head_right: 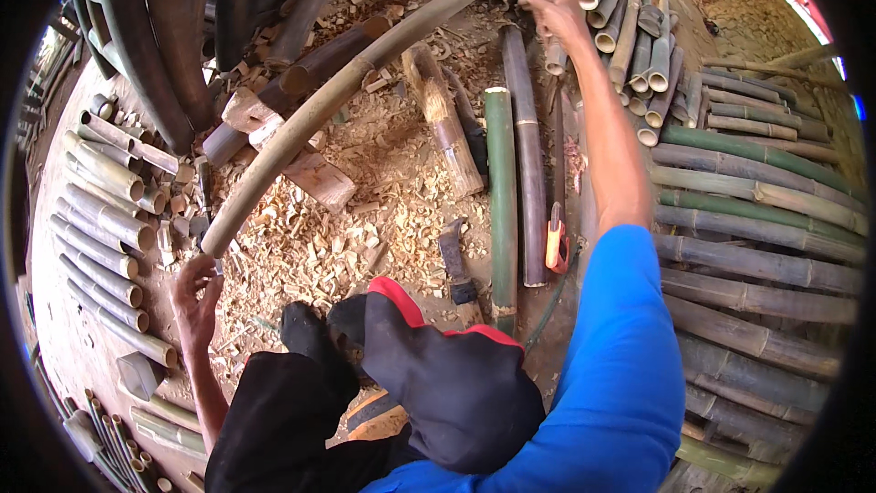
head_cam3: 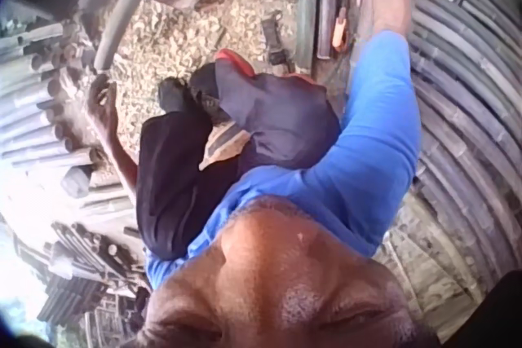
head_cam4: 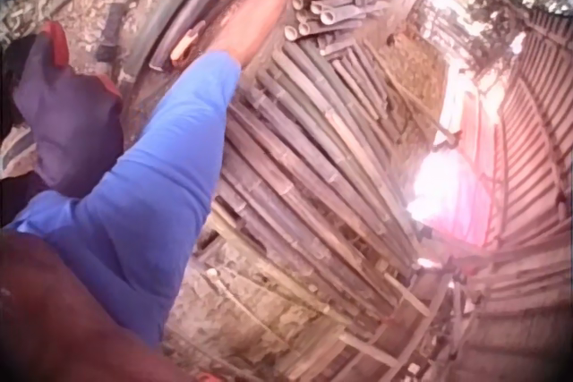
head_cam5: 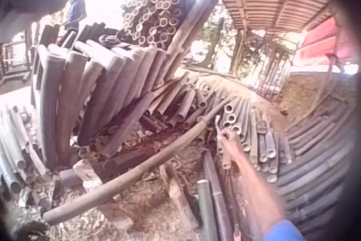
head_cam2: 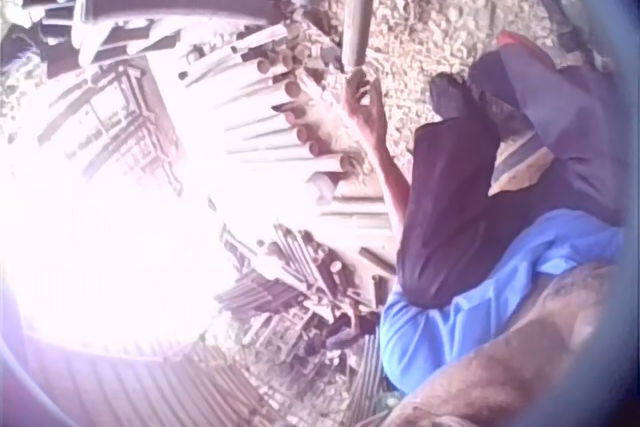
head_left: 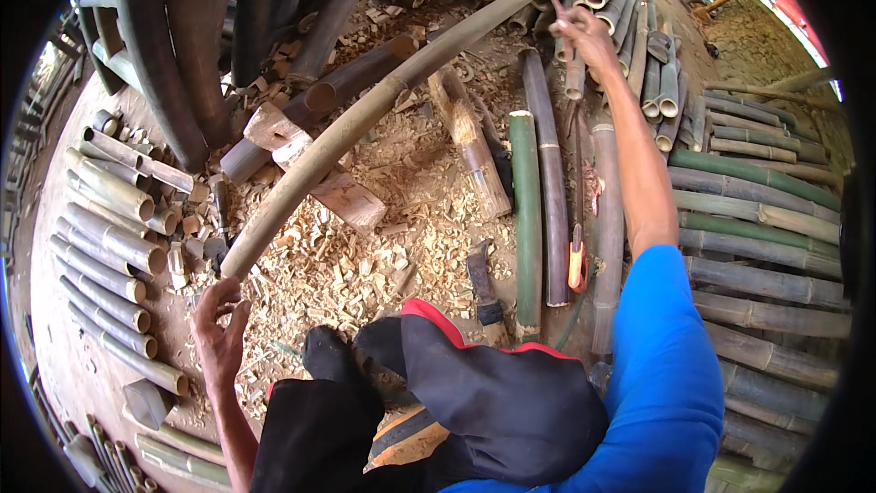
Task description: The person measures a bamboo pole with a tape measure, selects a pole from a large pile, carries it to a workspace, and saws through it using a hand saw.
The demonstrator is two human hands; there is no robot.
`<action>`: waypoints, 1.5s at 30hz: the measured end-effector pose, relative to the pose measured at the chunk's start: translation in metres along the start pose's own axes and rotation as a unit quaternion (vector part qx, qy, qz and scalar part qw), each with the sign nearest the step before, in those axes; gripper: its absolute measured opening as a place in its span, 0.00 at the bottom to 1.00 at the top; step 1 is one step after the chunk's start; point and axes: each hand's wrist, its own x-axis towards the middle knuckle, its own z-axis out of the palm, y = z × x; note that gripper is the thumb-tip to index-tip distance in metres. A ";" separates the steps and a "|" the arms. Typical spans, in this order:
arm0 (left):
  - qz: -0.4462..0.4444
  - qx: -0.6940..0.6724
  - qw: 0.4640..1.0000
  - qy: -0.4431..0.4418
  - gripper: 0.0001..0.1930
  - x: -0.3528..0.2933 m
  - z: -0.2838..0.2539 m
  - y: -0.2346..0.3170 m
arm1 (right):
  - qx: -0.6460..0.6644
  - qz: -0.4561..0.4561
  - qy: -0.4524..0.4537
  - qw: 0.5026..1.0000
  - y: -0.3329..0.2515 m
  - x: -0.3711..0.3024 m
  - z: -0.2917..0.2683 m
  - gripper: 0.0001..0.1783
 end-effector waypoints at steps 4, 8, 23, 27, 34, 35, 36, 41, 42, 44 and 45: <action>0.068 -0.035 0.996 -0.046 0.18 0.020 0.020 0.058 | 0.061 0.003 -0.208 0.976 -0.050 -0.009 0.017 0.10; 0.054 -0.206 0.963 -0.163 0.30 0.031 0.049 0.093 | 0.019 -0.034 -0.413 0.910 -0.139 -0.065 0.053 0.07; 0.053 -0.369 0.831 -0.412 0.12 0.088 0.200 0.193 | -0.354 0.282 0.062 0.890 -0.013 -0.429 0.014 0.31; 0.079 -0.295 0.872 -0.383 0.16 0.094 0.195 0.192 | -0.324 0.274 0.063 0.903 0.042 -0.512 0.016 0.31; 0.076 -0.252 0.900 -0.348 0.18 0.084 0.204 0.171 | -0.137 0.285 0.125 0.940 0.067 -0.493 0.024 0.39; 0.075 -0.253 0.899 -0.348 0.18 0.081 0.206 0.168 | -0.141 0.294 0.129 0.937 0.070 -0.493 0.024 0.37; 0.077 -0.253 0.901 -0.343 0.18 0.079 0.209 0.166 | -0.144 0.303 0.134 0.932 0.073 -0.493 0.025 0.36; 0.041 -0.262 0.898 -0.352 0.16 0.078 0.210 0.166 | -0.324 0.271 0.105 0.900 0.052 -0.492 0.032 0.36; 0.034 -0.259 0.897 -0.358 0.16 0.077 0.211 0.164 | -0.325 0.272 0.107 0.899 0.052 -0.496 0.033 0.36; 0.061 -0.229 0.906 -0.350 0.15 0.066 0.206 0.173 | -0.373 0.214 0.001 0.903 0.059 -0.525 0.026 0.38; 0.064 -0.217 0.905 -0.361 0.14 0.068 0.206 0.172 | -0.384 0.200 0.003 0.902 0.067 -0.531 0.027 0.41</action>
